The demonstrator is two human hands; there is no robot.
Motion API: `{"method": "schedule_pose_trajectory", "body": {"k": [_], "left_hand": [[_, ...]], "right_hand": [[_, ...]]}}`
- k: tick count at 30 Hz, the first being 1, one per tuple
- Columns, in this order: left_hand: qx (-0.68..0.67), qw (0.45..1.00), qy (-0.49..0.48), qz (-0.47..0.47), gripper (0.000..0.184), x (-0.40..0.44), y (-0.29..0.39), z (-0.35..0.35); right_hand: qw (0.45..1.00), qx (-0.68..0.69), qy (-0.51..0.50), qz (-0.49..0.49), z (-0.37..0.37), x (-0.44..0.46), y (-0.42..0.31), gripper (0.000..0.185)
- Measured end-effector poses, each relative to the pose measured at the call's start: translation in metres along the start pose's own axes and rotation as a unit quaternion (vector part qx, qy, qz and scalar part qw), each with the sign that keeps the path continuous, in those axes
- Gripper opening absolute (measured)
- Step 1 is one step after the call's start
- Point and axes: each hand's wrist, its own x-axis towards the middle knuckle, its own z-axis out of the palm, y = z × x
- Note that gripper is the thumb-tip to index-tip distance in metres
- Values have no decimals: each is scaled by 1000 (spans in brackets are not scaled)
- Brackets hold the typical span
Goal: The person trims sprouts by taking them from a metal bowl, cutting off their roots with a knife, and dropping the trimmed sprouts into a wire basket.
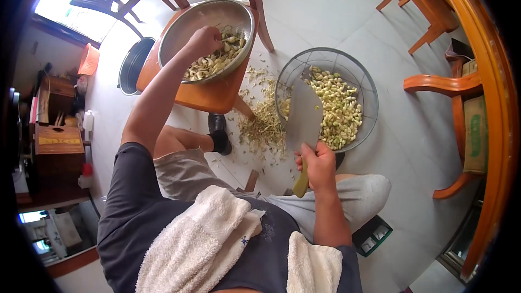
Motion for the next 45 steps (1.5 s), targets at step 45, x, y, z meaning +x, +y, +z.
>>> {"method": "schedule_pose_trajectory", "body": {"k": [45], "left_hand": [[-852, 502, -101, -110, 25, -250, 112, 67]], "right_hand": [[699, -462, -13, -546, 37, -37, 7, 38]]}}
